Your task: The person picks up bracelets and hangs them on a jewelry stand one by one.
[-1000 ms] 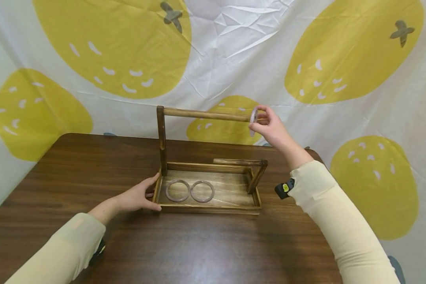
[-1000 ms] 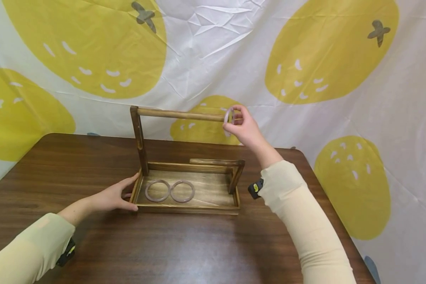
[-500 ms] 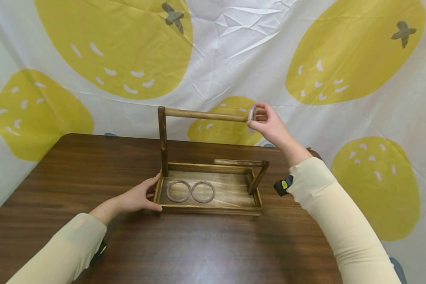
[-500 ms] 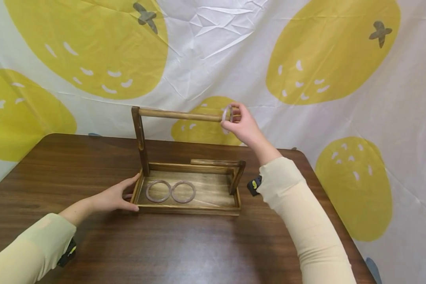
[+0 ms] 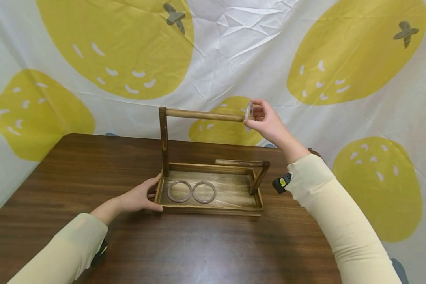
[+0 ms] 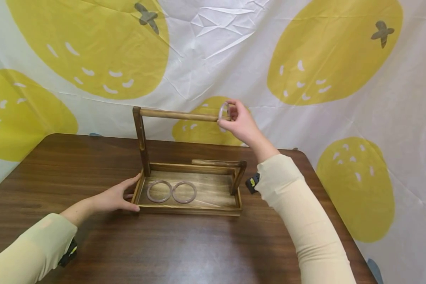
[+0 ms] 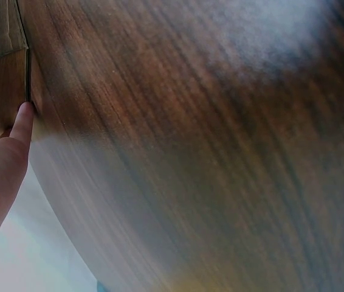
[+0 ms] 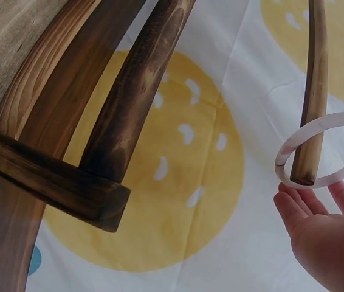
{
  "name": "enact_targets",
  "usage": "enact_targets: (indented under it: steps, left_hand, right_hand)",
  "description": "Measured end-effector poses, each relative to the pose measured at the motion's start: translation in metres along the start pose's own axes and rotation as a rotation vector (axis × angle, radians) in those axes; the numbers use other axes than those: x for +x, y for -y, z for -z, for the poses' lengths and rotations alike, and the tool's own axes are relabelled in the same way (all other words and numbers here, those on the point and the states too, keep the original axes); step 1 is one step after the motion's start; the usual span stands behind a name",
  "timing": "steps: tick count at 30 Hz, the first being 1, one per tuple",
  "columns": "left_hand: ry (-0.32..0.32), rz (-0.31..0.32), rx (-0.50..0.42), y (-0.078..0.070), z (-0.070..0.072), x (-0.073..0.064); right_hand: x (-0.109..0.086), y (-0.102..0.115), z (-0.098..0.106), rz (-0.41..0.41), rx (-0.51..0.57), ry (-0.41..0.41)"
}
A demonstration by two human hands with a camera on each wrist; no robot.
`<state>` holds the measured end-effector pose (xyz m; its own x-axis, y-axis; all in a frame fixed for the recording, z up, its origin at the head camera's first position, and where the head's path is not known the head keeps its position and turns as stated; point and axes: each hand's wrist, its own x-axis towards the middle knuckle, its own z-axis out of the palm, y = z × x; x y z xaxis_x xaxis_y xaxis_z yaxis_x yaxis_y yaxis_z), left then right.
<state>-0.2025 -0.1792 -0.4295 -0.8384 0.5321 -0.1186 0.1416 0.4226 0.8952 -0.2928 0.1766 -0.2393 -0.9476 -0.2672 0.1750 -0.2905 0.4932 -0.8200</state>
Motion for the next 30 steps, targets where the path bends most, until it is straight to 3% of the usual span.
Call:
enact_targets:
  steps: [17,30]
  left_hand:
    - [-0.003,-0.002,-0.006,0.001,-0.001,0.0]
    - [-0.013,-0.006,-0.012,0.001,-0.001,0.001]
  right_hand:
    - [0.004,0.009,-0.009,0.052,-0.064,0.035]
    - [0.009,0.016,-0.015,0.08,-0.175,0.031]
